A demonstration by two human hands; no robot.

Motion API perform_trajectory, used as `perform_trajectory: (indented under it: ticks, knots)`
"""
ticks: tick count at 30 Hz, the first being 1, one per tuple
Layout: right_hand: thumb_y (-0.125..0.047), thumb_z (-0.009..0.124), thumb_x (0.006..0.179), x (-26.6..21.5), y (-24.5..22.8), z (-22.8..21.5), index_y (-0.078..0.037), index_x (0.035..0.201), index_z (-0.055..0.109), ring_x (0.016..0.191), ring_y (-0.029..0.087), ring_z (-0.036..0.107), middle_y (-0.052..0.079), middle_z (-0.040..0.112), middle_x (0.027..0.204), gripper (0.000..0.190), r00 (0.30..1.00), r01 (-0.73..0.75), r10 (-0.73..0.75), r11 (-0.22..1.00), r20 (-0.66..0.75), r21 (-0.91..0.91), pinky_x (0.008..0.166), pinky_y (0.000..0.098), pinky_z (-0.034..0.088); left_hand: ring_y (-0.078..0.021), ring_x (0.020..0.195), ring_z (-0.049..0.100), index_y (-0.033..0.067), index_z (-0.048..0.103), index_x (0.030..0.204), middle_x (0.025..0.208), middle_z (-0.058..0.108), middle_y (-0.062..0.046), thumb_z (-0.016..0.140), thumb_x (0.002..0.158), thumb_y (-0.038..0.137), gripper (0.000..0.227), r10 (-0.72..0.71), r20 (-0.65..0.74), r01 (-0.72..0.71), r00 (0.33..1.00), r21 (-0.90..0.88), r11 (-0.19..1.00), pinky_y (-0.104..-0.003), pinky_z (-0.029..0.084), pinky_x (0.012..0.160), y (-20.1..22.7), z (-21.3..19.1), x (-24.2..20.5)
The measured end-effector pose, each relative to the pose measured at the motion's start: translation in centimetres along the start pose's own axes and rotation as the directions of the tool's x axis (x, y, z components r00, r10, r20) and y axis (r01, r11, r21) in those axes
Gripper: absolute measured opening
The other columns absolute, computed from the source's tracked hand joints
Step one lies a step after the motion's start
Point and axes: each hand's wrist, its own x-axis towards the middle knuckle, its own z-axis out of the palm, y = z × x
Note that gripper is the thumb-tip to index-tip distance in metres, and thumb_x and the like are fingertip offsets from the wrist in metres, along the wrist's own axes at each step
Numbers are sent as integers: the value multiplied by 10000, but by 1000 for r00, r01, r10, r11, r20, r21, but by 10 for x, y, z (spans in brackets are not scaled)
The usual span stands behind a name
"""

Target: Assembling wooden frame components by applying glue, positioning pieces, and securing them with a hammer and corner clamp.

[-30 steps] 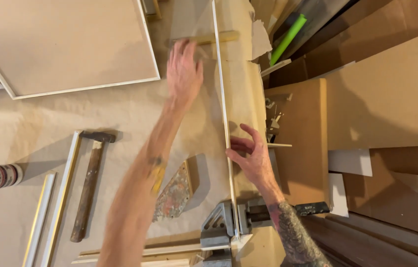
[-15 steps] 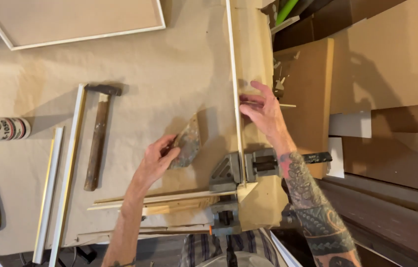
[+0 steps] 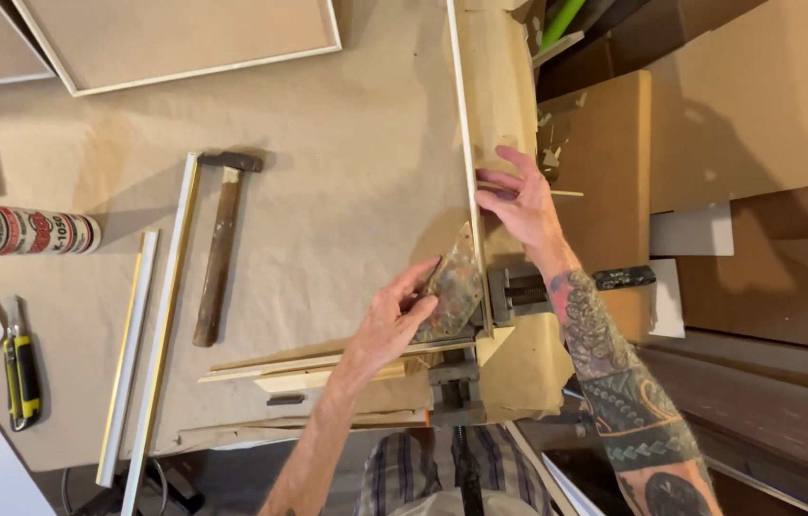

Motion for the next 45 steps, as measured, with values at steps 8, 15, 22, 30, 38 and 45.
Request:
perform_trajectory:
  ticks: [8, 15, 22, 30, 38, 45]
  knots:
    - [-47, 815, 809, 2, -6, -2, -106, 1543, 425, 1061, 236, 741, 215, 702, 1278, 833, 997, -79, 79, 992, -4, -98, 919, 328, 631, -463, 1172, 654, 208, 534, 1529, 1262, 642, -300, 606, 994, 199, 540, -121, 46, 118, 992, 51, 992, -584, 537, 995, 8, 9, 1]
    - [-90, 814, 819, -2, -12, -2, -131, 1554, 415, 1066, 200, 733, 184, 708, 1282, 838, 993, -120, 121, 984, -2, -129, 928, 325, 626, -425, 1142, 682, 247, 515, 1538, 1282, 638, -286, 660, 980, 224, 577, -145, 38, 141, 989, 84, 986, -571, 552, 983, 6, 11, 2]
    - [-157, 776, 861, -2, -11, -2, -206, 1586, 361, 1132, 173, 717, 98, 715, 1320, 837, 984, -162, 172, 970, 38, -182, 898, 429, 581, -432, 1105, 707, 201, 513, 1539, 1223, 669, -262, 720, 951, 211, 623, -179, 41, 176, 983, 68, 982, -545, 590, 955, -2, 18, -3]
    - [-79, 773, 883, -5, -14, 0, -151, 1569, 378, 1178, 243, 693, 193, 666, 1344, 794, 985, -168, 171, 981, 23, -102, 920, 418, 617, -443, 1105, 695, 150, 528, 1520, 1182, 677, -268, 732, 940, 223, 619, -164, -5, 164, 986, 57, 985, -569, 576, 956, -15, 18, 1]
    - [-166, 823, 895, -13, -24, 0, -175, 1577, 370, 1193, 244, 697, 169, 663, 1355, 818, 970, -234, 242, 953, 18, -190, 880, 375, 605, -333, 1024, 726, 177, 597, 1458, 1153, 708, -221, 738, 917, 272, 567, -150, -94, 162, 984, 131, 978, -501, 601, 904, 5, 27, -9]
    - [-225, 792, 927, -21, -28, 2, -142, 1570, 363, 1154, 238, 705, 176, 675, 1330, 778, 976, -197, 213, 944, 33, -265, 799, 339, 540, -422, 1087, 713, 144, 639, 1411, 1170, 704, -275, 749, 901, 281, 539, -139, -141, 175, 980, 288, 941, -524, 583, 940, 6, 28, -9]
